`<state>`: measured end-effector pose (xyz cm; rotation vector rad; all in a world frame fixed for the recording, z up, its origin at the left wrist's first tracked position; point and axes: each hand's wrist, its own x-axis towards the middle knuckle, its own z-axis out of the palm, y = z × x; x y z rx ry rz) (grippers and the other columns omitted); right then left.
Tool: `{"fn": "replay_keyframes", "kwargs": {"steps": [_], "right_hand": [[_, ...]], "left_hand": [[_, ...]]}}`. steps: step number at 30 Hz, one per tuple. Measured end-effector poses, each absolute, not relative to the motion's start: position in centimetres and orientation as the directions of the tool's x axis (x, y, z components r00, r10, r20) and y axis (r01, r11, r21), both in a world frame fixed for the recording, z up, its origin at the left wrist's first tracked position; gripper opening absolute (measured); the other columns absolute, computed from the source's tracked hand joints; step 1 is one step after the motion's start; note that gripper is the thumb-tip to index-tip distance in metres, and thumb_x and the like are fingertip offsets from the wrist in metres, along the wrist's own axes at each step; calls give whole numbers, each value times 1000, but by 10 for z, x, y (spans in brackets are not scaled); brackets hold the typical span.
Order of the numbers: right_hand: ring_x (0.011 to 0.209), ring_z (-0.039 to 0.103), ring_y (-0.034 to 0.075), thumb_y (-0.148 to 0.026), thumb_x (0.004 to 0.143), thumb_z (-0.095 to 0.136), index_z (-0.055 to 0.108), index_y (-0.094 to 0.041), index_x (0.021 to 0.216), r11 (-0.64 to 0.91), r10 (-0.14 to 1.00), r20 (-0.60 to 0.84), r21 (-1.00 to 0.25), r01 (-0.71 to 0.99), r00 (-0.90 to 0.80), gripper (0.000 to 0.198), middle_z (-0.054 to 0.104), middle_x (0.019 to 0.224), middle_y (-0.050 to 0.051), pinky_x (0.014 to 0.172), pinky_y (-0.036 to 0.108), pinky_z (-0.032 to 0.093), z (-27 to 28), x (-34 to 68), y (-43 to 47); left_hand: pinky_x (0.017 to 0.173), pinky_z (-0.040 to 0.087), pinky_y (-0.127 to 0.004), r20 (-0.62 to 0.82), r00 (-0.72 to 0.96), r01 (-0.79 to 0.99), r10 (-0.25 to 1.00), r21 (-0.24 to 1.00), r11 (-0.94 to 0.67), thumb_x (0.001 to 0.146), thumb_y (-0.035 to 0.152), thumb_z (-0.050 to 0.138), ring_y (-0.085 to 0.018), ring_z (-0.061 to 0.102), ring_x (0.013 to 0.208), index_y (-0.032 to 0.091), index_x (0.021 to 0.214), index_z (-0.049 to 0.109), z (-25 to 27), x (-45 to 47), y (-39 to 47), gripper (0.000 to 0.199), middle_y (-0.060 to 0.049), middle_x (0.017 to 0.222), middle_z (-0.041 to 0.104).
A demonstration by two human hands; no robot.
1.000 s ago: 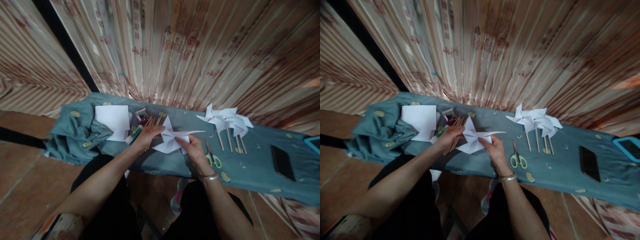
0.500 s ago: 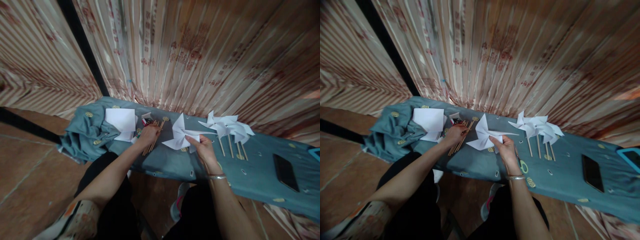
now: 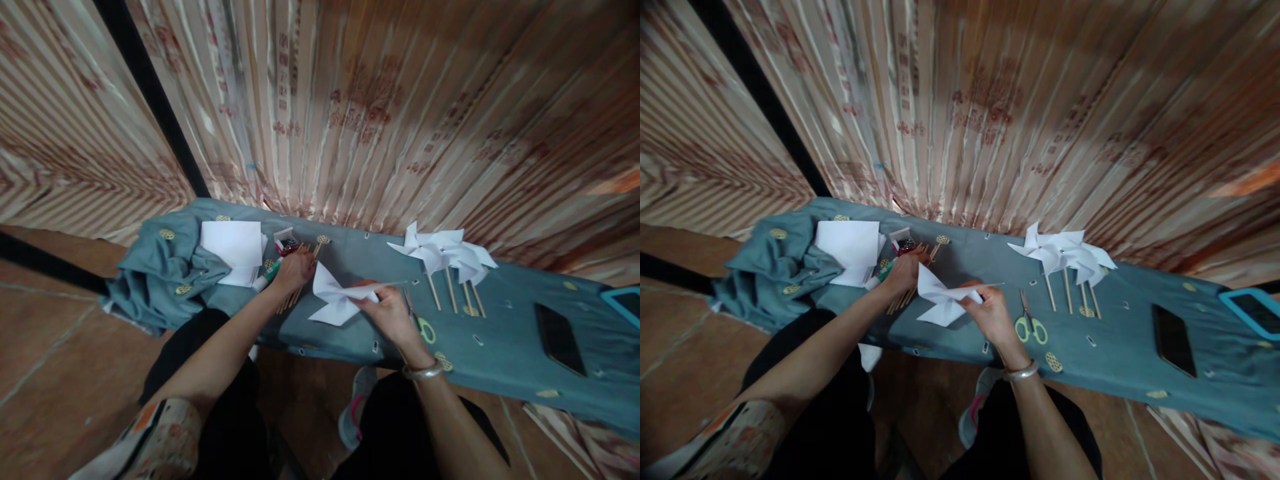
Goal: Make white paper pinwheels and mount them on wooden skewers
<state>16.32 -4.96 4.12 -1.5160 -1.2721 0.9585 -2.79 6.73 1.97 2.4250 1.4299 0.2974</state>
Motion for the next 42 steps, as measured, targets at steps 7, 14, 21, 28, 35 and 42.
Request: {"fn": "replay_keyframes", "kwargs": {"steps": [7,14,21,28,35,42], "right_hand": [[71,66,21,-35,65,70,76,-22,73,-29,991,16,-945,326,135,16,75,78,2,67,32,52,39,159,-52],[73,67,21,-31,67,66,75,-23,74,-19,994,21,-933,360,107,15,76,79,1,71,32,51,42,156,-54],[71,66,20,-29,67,64,75,-22,74,-17,994,24,-923,385,103,14,76,78,0,71,31,50,42,155,-54],[74,66,22,-31,68,64,75,-23,76,-31,995,10,-922,387,103,16,76,82,1,73,32,50,42,155,-52],[75,67,22,-29,69,63,75,-23,76,-16,995,23,-917,399,93,16,76,83,1,72,32,49,47,154,-54],[76,68,20,-28,70,63,75,-21,79,-5,997,29,-914,407,78,17,76,84,1,73,30,49,46,159,-56]], "left_hand": [[75,45,-30,-44,500,832,865,301,-466,88,15,50,-26,65,90,10,94,72,26,-25,68,23,-17,101,69],[80,48,-30,-24,499,840,866,257,-477,88,23,53,-24,65,94,12,94,71,7,-21,81,22,-15,105,67],[83,49,-28,-19,475,853,880,257,-455,89,20,49,-22,66,95,13,92,72,-2,-17,87,24,-13,102,70],[83,49,-30,-17,493,838,870,277,-470,88,16,46,-24,66,98,11,101,72,-3,-15,84,30,-15,107,70],[82,49,-33,4,519,810,855,318,-493,85,12,49,-27,65,100,10,106,71,2,-17,82,31,-17,109,69],[84,48,-35,19,543,762,840,409,-502,83,16,53,-29,65,97,11,86,72,-6,-23,79,19,-16,97,69]]}}
